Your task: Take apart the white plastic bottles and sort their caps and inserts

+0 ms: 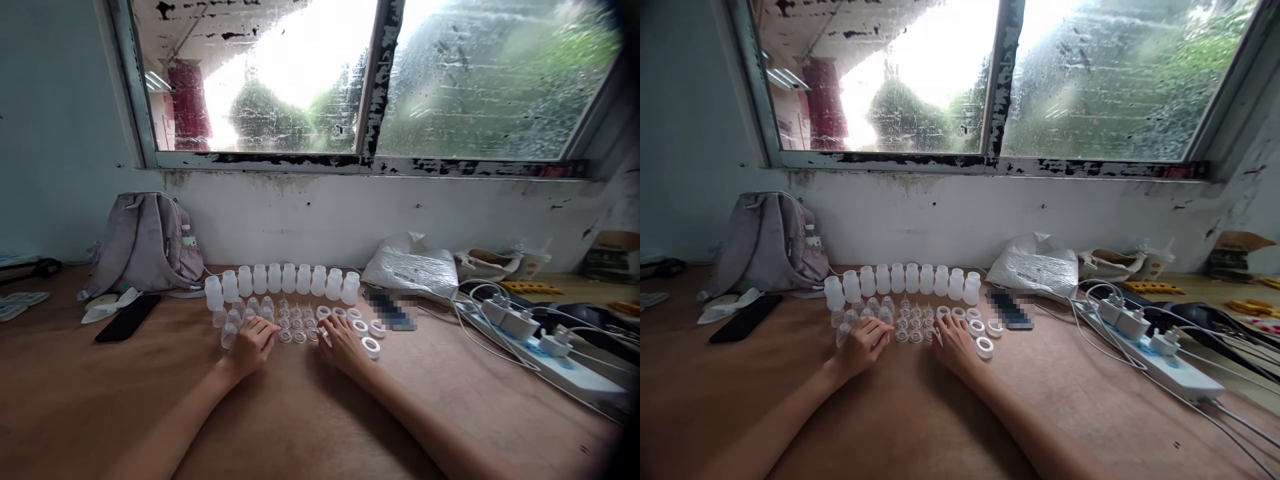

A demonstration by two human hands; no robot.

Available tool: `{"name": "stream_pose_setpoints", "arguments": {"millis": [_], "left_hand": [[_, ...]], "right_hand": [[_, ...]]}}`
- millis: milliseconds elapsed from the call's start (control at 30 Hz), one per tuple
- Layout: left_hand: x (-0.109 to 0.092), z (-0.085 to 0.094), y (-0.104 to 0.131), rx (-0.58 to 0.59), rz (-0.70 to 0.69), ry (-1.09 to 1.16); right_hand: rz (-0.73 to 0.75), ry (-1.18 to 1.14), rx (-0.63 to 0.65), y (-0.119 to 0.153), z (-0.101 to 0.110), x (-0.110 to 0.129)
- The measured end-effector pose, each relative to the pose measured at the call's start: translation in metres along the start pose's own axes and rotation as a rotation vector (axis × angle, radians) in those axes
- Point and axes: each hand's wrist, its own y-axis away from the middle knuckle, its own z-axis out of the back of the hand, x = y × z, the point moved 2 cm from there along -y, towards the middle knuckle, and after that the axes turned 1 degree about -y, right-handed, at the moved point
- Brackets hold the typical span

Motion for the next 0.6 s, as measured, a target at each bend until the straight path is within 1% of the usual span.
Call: {"name": "stream_pose_setpoints", "arguments": {"millis": [100, 267, 367, 467, 600], "left_hand": [[-0.007, -0.001, 0.0, 0.026, 0.025, -0.039], [-0.023, -0.009, 0.003, 0.083, 0.07, -0.094], [-0.025, -0.015, 0.003, 0.126, 0.073, -0.114], [-0.023, -0.018, 0.003, 0.163, 0.025, -0.118], [-0.022, -0.021, 0.002, 0.155, -0.016, -0.125]], "right_hand": [[-0.062, 0.042, 0.008, 0.002, 0.001, -0.001], [-0.067, 0.059, 0.081, 0.007, -0.005, 0.001], [-0.047, 0.008, 0.131, 0.008, -0.008, 0.002], [-0.003, -0.056, 0.153, 0.009, -0.007, 0.005], [0.073, -0.199, 0.168, 0.012, -0.002, 0.014]]}}
